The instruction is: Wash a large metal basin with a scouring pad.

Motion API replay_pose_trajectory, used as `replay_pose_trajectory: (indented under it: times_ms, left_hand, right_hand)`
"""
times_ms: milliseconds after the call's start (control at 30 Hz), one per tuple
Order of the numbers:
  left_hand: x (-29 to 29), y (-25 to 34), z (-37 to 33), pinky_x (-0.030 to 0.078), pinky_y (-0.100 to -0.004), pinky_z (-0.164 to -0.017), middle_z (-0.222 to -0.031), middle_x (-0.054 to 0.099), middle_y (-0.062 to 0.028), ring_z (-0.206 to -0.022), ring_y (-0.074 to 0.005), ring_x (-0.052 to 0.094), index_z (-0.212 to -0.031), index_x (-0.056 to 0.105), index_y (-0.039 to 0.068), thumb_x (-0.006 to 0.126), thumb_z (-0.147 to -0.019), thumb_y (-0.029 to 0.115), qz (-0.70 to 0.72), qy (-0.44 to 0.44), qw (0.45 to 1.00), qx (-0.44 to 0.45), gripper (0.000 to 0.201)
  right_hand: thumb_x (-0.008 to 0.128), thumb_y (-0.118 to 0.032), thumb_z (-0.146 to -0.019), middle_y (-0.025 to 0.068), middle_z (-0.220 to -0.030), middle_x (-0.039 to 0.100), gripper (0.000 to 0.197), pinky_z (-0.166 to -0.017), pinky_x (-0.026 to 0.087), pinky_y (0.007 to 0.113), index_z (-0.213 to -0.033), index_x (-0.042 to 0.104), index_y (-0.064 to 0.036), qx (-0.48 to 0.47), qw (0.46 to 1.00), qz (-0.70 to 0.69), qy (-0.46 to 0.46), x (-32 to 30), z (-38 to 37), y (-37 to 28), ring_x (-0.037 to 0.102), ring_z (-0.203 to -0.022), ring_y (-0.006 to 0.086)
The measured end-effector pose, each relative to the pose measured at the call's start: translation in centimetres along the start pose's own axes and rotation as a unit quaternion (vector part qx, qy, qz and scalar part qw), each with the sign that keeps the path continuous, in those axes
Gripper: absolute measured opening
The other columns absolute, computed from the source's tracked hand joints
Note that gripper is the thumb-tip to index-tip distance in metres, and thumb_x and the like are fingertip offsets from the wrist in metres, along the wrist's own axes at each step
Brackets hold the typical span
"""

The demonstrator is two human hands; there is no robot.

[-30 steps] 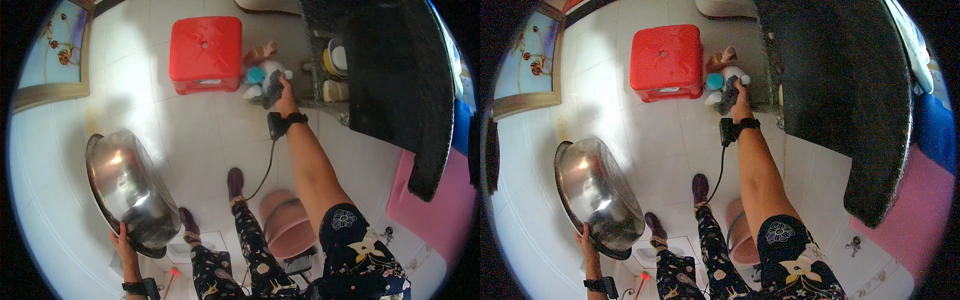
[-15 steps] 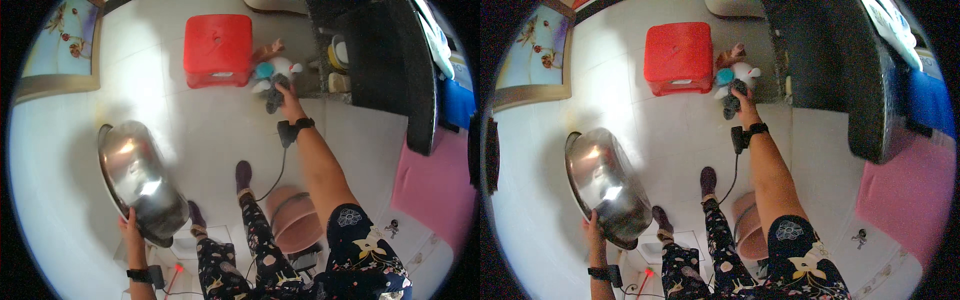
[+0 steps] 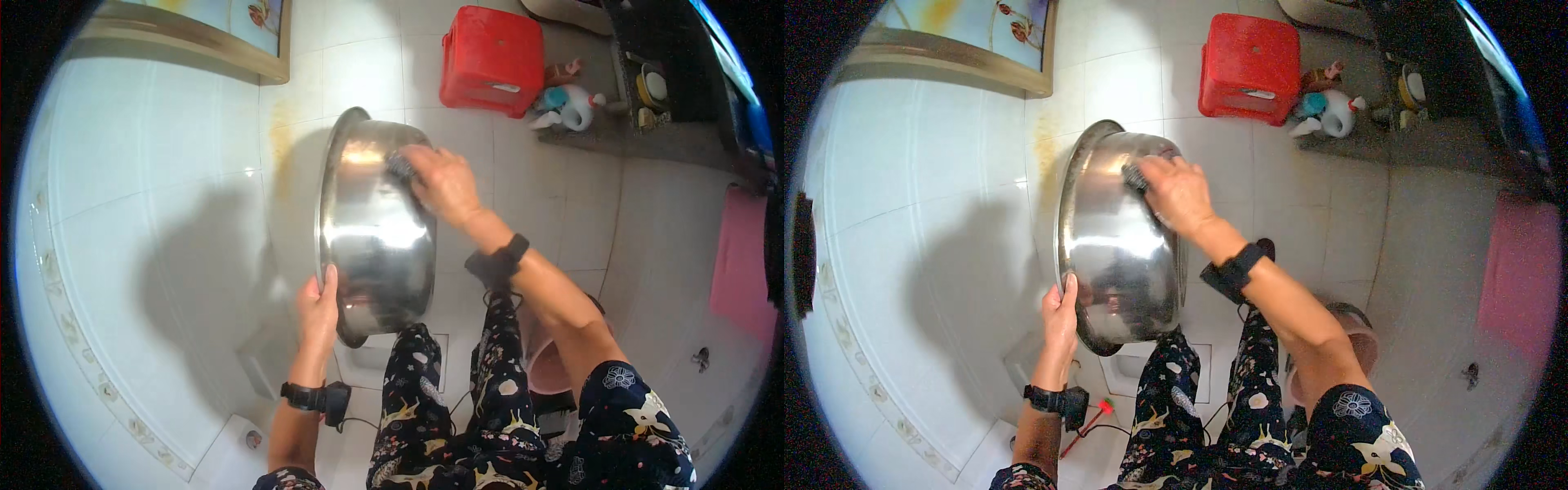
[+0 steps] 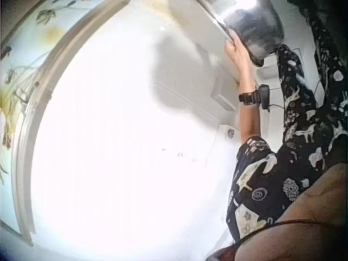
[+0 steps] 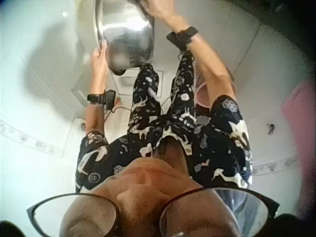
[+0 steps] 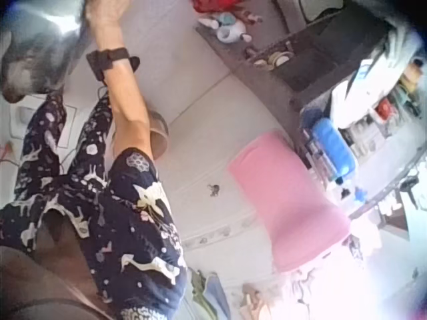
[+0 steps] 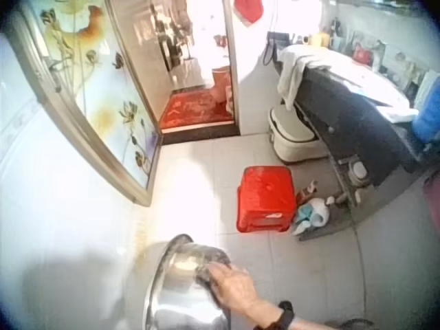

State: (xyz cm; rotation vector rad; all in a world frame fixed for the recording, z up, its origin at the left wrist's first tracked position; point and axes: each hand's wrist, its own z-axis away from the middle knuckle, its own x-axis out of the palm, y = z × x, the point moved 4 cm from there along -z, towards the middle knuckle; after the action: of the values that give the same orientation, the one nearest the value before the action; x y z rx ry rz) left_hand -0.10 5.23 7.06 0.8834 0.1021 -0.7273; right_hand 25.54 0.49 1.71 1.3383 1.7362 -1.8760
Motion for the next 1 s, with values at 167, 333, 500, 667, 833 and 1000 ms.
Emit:
replay_pose_trajectory:
  times_ms: [167,333,500,667,833,1000]
  left_hand:
    - [-2.8,-2.0,-1.9,0.038,-0.0228,-0.057,-0.073,0.054,0.0019,-0.064,-0.0055,0.044,-0.084,0.058,0.0,0.052,-0.092,0.031,0.041,0.033,0.998,0.015,0.033]
    - [-5.5,-4.0,-4.2,0.032,-0.0246,-0.049,-0.063,0.047,0.0047,-0.057,-0.0051,0.038,-0.074,0.055,0.001,0.053,-0.092,0.033,-0.084,-0.01,0.993,0.082,0.037]
    - [-6.3,-3.7,-5.1,0.028,-0.0261,-0.047,-0.057,0.038,0.0057,-0.055,-0.0056,0.032,-0.062,0.048,0.002,0.054,-0.091,0.034,-0.145,0.002,0.981,0.128,0.044]
    - [-6.0,-4.6,-6.3,0.028,-0.0303,-0.049,-0.06,0.035,0.0043,-0.057,-0.0094,0.03,-0.064,0.039,0.003,0.043,-0.095,0.039,-0.088,0.003,0.982,0.166,0.047]
    - [-4.4,-3.0,-5.3,0.029,-0.031,-0.05,-0.057,0.031,0.0018,-0.057,-0.0101,0.031,-0.064,0.039,0.001,0.034,-0.097,0.041,-0.145,0.003,0.962,0.233,0.052]
    - [-4.1,-1.6,-5.5,0.029,-0.0309,-0.05,-0.056,0.033,0.0,-0.056,-0.0108,0.033,-0.064,0.041,0.001,0.032,-0.097,0.042,-0.156,-0.001,0.97,0.185,0.054]
  right_hand:
    - [0.065,-0.016,-0.069,0.0033,-0.129,0.046,0.061,-0.079,0.042,0.038,-0.127,0.047,-0.022,-0.286,0.954,0.05,-0.073,2.7,4.5,-10.7,0.049,-0.103,0.0243]
    - [0.052,-0.023,-0.084,0.0056,-0.115,0.058,0.036,-0.077,0.048,0.048,-0.119,0.054,-0.0235,0.049,0.983,0.058,-0.167,6.0,-5.3,1.0,0.057,-0.096,0.0284]
    - [0.055,-0.023,-0.08,0.0076,-0.097,0.062,0.017,-0.07,0.047,0.044,-0.09,0.064,-0.0117,0.035,0.988,0.129,-0.072,8.4,-5.5,-1.3,0.057,-0.093,0.0275]
    - [0.056,-0.01,-0.068,0.0066,-0.105,0.06,0.029,-0.072,0.046,0.041,-0.097,0.062,-0.0089,-0.213,0.973,0.093,-0.004,7.3,1.9,-14.0,0.054,-0.098,0.025]
    - [0.053,-0.008,-0.07,0.0143,-0.089,0.065,0.027,-0.073,0.05,0.041,-0.094,0.065,-0.0099,0.047,0.993,-0.001,-0.11,7.0,-7.9,-3.3,0.062,-0.083,0.0318]
    - [0.058,-0.016,-0.071,0.0198,-0.109,0.057,0.03,-0.075,0.048,0.039,-0.095,0.063,0.0008,-0.091,0.969,0.202,-0.11,8.9,-3.3,-10.1,0.057,-0.092,0.0327]
